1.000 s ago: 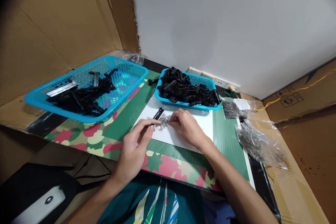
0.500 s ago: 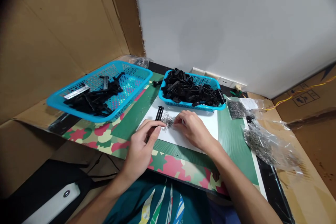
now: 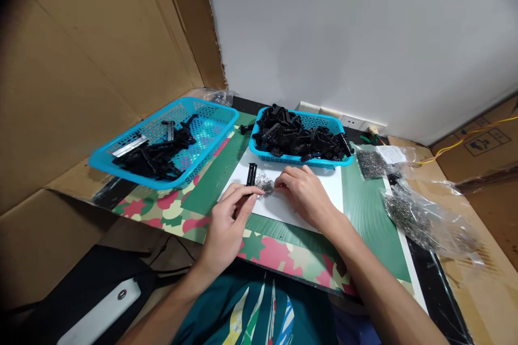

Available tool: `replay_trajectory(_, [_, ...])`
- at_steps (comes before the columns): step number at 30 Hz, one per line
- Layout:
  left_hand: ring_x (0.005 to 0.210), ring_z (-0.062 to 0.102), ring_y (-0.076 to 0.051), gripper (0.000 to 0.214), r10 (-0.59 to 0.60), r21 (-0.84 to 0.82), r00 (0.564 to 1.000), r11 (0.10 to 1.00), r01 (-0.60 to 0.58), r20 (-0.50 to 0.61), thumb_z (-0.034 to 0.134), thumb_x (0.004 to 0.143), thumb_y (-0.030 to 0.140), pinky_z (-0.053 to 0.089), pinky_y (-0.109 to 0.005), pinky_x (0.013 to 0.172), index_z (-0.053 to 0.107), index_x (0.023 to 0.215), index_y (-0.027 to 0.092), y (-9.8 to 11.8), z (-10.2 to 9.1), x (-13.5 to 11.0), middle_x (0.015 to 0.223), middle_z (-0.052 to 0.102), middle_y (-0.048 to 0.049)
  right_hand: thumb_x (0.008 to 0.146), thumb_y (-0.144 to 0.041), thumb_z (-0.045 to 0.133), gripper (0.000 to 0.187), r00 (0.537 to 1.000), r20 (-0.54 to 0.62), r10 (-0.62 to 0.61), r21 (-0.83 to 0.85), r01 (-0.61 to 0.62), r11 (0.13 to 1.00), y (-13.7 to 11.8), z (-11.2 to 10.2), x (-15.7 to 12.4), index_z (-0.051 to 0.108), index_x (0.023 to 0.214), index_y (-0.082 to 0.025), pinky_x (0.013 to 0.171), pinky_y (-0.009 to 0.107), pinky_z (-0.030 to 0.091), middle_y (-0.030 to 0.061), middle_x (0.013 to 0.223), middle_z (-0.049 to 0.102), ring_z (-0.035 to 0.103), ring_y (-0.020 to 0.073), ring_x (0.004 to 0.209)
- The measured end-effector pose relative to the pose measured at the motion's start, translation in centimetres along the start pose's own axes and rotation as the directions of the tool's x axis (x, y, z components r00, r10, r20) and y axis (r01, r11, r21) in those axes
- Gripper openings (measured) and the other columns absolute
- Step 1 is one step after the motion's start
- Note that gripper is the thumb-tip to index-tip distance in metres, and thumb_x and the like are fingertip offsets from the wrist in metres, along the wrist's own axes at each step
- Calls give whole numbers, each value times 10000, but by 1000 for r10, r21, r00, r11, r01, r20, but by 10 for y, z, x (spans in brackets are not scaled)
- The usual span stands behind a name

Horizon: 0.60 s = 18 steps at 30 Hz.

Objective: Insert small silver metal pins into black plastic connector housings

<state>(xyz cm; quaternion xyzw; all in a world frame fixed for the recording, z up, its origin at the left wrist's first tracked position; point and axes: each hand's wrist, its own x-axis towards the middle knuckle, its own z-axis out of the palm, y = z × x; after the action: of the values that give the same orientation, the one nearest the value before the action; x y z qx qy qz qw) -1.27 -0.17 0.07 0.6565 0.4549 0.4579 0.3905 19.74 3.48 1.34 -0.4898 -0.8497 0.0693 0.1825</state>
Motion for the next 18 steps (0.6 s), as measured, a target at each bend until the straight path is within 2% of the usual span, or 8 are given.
replay_trajectory(3, [808, 568, -176, 251, -6, 2, 1000, 1000, 6, -5, 538, 1089, 349, 443, -292, 725, 755, 1165, 247, 0, 0, 0, 1010, 634, -38, 1060, -165, 563, 195, 1000, -6, -5, 18, 5, 1000, 0, -2, -1, 714, 942, -200, 787, 363, 357, 55, 918, 727, 612, 215, 798])
replay_trajectory(6, [793, 565, -170, 242, -16, -1, 1000, 1000, 16, -11, 545, 1084, 342, 443, -290, 715, 751, 1162, 243, 1, 1, 0, 1016, 635, -36, 1046, -201, 602, 152, 994, -78, 78, 179, -63, 982, -4, -6, -2, 698, 929, -215, 785, 347, 400, 52, 949, 721, 608, 212, 804])
replay_trajectory(9, [772, 562, -162, 229, -24, 5, 1000, 1000, 24, -12, 552, 1078, 332, 445, -287, 710, 750, 1148, 238, 2, 1, 1, 1002, 628, -31, 1039, -204, 606, 161, 990, -71, 121, 272, -97, 957, -9, -10, -3, 684, 900, -227, 788, 343, 421, 41, 934, 706, 609, 214, 812])
replay_trajectory(14, [773, 571, -160, 208, -32, 9, 999, 999, 32, -8, 582, 1060, 330, 442, -281, 691, 745, 1136, 225, 3, 2, 1, 991, 616, -33, 1047, -284, 610, 184, 990, -77, 120, 478, -69, 876, -15, -15, -5, 661, 880, -229, 757, 330, 454, 43, 893, 673, 602, 209, 810])
replay_trajectory(18, [760, 565, -151, 193, -38, 4, 999, 999, 38, 5, 602, 1050, 331, 440, -277, 689, 738, 1138, 226, 2, 3, 2, 990, 606, -28, 1049, -321, 619, 202, 990, -86, 115, 537, -51, 842, -17, -17, -5, 658, 876, -224, 759, 324, 458, 42, 890, 662, 588, 202, 815])
